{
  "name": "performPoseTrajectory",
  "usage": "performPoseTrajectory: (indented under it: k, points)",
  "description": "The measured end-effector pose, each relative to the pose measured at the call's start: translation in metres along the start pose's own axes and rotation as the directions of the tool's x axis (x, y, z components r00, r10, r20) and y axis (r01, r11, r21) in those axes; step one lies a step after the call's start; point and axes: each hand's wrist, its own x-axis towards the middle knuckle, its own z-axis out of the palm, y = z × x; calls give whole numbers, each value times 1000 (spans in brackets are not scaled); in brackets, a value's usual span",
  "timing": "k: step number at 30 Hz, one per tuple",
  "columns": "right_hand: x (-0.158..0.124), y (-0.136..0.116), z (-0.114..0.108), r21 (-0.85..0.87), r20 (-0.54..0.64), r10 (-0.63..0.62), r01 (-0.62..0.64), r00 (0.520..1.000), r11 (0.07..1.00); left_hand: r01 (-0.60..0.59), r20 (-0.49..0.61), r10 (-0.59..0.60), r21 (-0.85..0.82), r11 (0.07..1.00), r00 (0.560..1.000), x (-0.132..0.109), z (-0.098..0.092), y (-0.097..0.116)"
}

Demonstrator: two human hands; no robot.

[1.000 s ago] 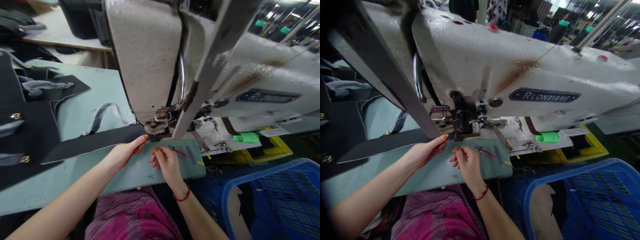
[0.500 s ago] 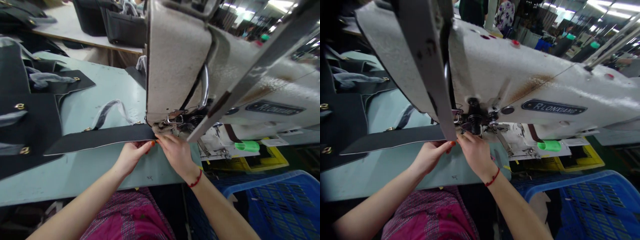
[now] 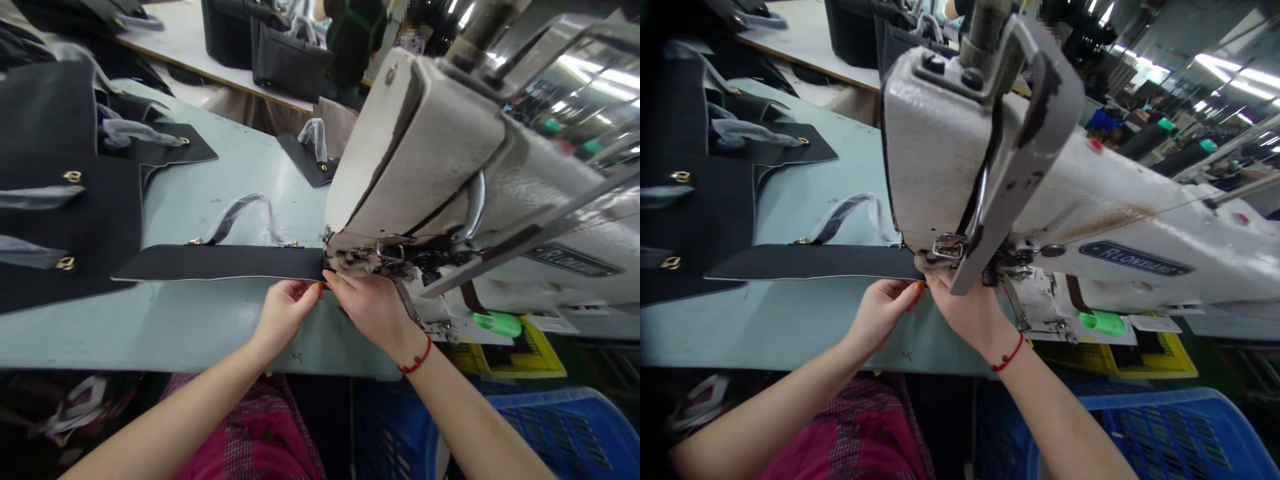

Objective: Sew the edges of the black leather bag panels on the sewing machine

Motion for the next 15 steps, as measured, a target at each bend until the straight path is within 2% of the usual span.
performPoseTrajectory:
  k: [6, 11, 15]
  points:
    - [8, -6, -7, -185, -21, -90, 85, 996, 979, -64, -49, 64, -5, 998, 997, 0, 2, -7]
    - [13, -13, -11, -234, -37, -123, 111, 992, 966, -68, -85, 71, 41, 997, 994, 2, 4, -9]
    - [15, -13, -8, -275, -94, -166, 135, 982, 952, -69, -111, 73, 45, 997, 991, 2, 5, -12]
